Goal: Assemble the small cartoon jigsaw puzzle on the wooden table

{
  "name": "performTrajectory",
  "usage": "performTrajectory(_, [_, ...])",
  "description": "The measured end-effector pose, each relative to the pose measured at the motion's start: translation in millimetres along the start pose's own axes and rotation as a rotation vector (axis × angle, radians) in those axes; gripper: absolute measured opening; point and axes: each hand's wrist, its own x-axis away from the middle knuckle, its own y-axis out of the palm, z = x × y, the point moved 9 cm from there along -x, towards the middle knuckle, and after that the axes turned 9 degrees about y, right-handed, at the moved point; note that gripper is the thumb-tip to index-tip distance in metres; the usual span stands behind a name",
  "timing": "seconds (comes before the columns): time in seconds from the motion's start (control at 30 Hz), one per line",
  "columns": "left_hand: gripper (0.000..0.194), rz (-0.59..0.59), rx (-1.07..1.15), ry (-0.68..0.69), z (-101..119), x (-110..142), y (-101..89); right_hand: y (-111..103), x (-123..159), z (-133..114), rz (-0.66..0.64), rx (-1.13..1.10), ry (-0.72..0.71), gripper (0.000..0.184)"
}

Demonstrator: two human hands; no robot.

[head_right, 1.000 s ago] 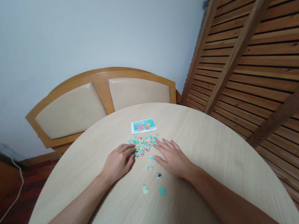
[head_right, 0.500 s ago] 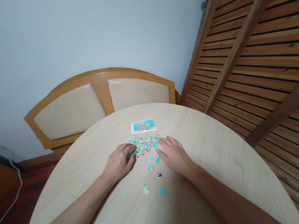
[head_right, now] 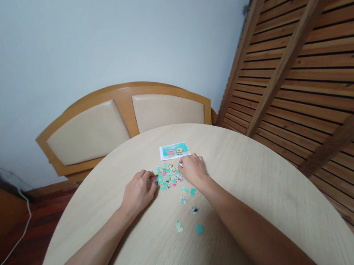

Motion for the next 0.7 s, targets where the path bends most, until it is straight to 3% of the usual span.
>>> performTrajectory(0.17, [0.016, -0.025, 0.000, -0.024, -8.1, -2.5, -1.6, -11.6, 9.8, 5.7, -0.002, -0.014, -0.049, 0.018])
performTrajectory(0.43, [0.018, -0.080, -0.007, -0.088, -31.0, -1.1, -3.5, -30.5, 52.8, 34.9, 0.031, 0.069, -0.189, 0.017])
performTrajectory(0.7, [0.016, -0.147, 0.063, -0.012, -20.6, -1.8, -2.7, -22.0, 67.7, 48.7, 0.022, -0.009, -0.244, 0.019])
